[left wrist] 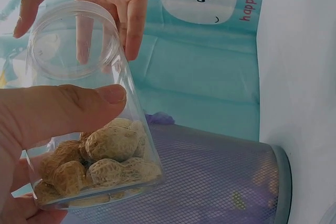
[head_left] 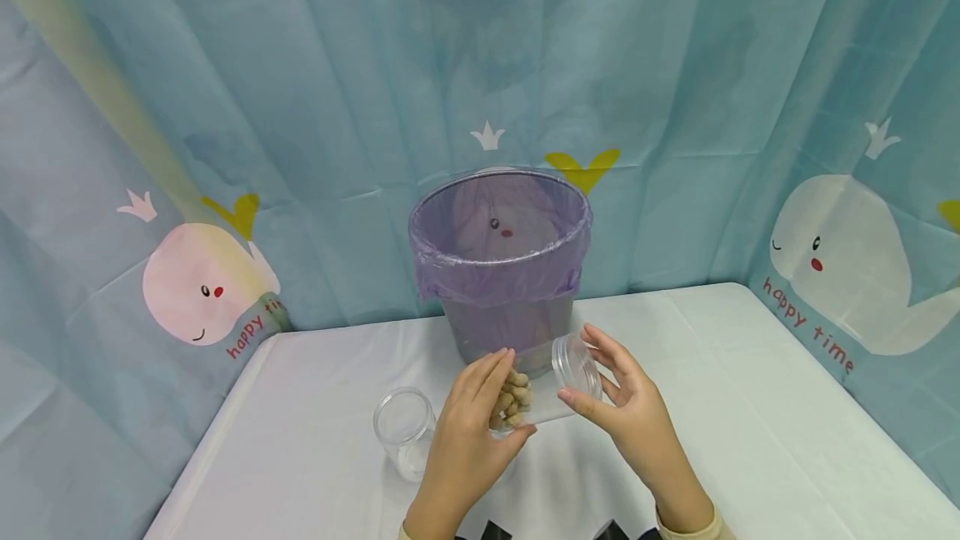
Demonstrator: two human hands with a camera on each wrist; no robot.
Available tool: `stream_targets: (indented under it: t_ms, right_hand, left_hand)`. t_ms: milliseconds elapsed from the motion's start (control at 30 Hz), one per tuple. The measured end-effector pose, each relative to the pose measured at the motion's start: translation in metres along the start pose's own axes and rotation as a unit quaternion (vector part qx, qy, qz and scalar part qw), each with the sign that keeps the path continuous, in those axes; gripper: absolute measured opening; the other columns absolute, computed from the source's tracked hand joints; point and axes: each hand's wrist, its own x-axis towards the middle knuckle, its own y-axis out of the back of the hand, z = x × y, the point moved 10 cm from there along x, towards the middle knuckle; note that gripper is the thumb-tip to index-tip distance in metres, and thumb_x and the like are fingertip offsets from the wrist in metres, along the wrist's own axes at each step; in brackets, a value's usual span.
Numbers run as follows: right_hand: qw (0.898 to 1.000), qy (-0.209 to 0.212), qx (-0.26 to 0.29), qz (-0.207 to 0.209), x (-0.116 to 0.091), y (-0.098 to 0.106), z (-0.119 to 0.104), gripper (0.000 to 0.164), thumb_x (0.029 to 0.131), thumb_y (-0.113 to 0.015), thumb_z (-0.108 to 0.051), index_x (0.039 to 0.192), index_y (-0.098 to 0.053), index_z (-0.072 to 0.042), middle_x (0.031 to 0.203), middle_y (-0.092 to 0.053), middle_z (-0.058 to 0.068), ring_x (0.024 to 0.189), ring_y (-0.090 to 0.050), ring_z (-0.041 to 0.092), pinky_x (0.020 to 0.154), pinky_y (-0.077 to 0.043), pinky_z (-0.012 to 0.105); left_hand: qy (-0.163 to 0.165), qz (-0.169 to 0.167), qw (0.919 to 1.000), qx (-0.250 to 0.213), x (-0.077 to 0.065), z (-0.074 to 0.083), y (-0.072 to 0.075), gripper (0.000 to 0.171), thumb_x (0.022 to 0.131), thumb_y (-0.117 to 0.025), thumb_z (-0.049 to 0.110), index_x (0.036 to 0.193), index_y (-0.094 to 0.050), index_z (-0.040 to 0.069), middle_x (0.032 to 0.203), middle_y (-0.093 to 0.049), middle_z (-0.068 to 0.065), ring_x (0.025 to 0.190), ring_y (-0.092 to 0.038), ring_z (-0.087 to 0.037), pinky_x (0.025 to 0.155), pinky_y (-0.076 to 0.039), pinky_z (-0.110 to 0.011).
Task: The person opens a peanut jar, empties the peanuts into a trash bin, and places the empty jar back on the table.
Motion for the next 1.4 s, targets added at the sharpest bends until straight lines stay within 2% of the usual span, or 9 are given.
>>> stream_targets:
  t_ms: [433, 567, 733, 900, 1200, 1300, 1400]
  right_hand:
    - [1.0, -0.007, 0.013, -0.001, -0.0005, 0.0, 0.0008, 0.07, 0.087, -0.076, -0.012, 0.148, -0.043, -0.006, 0.152, -0.041, 0.011, 0.14, -0.037, 0.029, 0.098, -0.042, 0.001]
    - [1.0, -0.005, 0.013, -0.007, -0.0016, -0.0008, 0.0005, 0.068, 0.087, -0.076, -0.012, 0.147, -0.044, -0.005, 0.152, -0.042, 0.01, 0.14, -0.037, 0.028, 0.098, -0.041, 0.002]
    - [1.0, 0.006, 0.008, -0.01, -0.002, -0.0013, -0.0019, 0.066, 0.087, -0.075, -0.011, 0.146, -0.045, -0.006, 0.151, -0.043, 0.006, 0.138, -0.039, 0.016, 0.101, -0.039, 0.002]
    - [0.999, 0.034, 0.014, -0.014, -0.0027, -0.0024, -0.0061, 0.064, 0.087, -0.074, -0.007, 0.145, -0.046, -0.005, 0.151, -0.043, 0.009, 0.136, -0.04, 0.003, 0.103, -0.037, 0.003]
    - [0.999, 0.047, 0.007, -0.017, -0.0031, -0.0031, -0.0075, 0.063, 0.087, -0.074, -0.006, 0.145, -0.048, -0.009, 0.151, -0.042, 0.01, 0.136, -0.039, 0.004, 0.103, -0.036, 0.003]
    - [0.999, 0.038, 0.004, -0.017, -0.0032, -0.0031, -0.0075, 0.065, 0.087, -0.074, -0.007, 0.146, -0.047, -0.01, 0.152, -0.042, 0.008, 0.141, -0.037, 0.015, 0.106, -0.037, 0.008]
    - [1.0, 0.022, 0.006, -0.008, -0.0027, -0.0016, -0.0059, 0.067, 0.086, -0.076, -0.008, 0.146, -0.046, -0.011, 0.153, -0.041, 0.008, 0.143, -0.035, 0.026, 0.105, -0.037, 0.007]
  left_hand:
    - [-0.002, 0.0, 1.0, 0.003, 0.0002, 0.0003, -0.0003, 0.105, 0.049, -0.101, 0.015, 0.142, -0.053, 0.009, 0.136, -0.061, -0.007, 0.125, -0.057, -0.023, 0.104, -0.054, -0.035]
    - [-0.003, -0.001, 1.0, 0.004, -0.0006, 0.0004, -0.0006, 0.104, 0.048, -0.101, 0.015, 0.141, -0.054, 0.009, 0.136, -0.062, -0.008, 0.125, -0.057, -0.023, 0.104, -0.054, -0.035]
    - [-0.004, 0.001, 1.0, 0.006, -0.0007, 0.0006, -0.0001, 0.105, 0.048, -0.101, 0.015, 0.141, -0.054, 0.009, 0.136, -0.062, -0.008, 0.125, -0.057, -0.023, 0.104, -0.054, -0.035]
    - [-0.005, 0.002, 1.0, 0.006, 0.0, 0.0012, 0.0007, 0.105, 0.047, -0.101, 0.016, 0.141, -0.054, 0.008, 0.136, -0.062, -0.009, 0.125, -0.057, -0.023, 0.104, -0.054, -0.035]
    - [-0.005, 0.001, 1.0, 0.003, 0.0002, 0.0011, 0.0007, 0.104, 0.047, -0.101, 0.015, 0.14, -0.054, 0.008, 0.135, -0.062, -0.01, 0.125, -0.057, -0.024, 0.102, -0.054, -0.036]
    - [-0.005, 0.003, 1.0, 0.004, -0.0005, 0.0006, 0.0008, 0.105, 0.047, -0.101, 0.015, 0.141, -0.054, 0.008, 0.136, -0.062, -0.008, 0.124, -0.057, -0.024, 0.102, -0.055, -0.036]
    - [-0.006, 0.002, 1.0, 0.003, -0.0006, 0.0005, 0.0008, 0.106, 0.048, -0.101, 0.016, 0.142, -0.053, 0.009, 0.136, -0.062, -0.008, 0.125, -0.057, -0.023, 0.101, -0.055, -0.036]
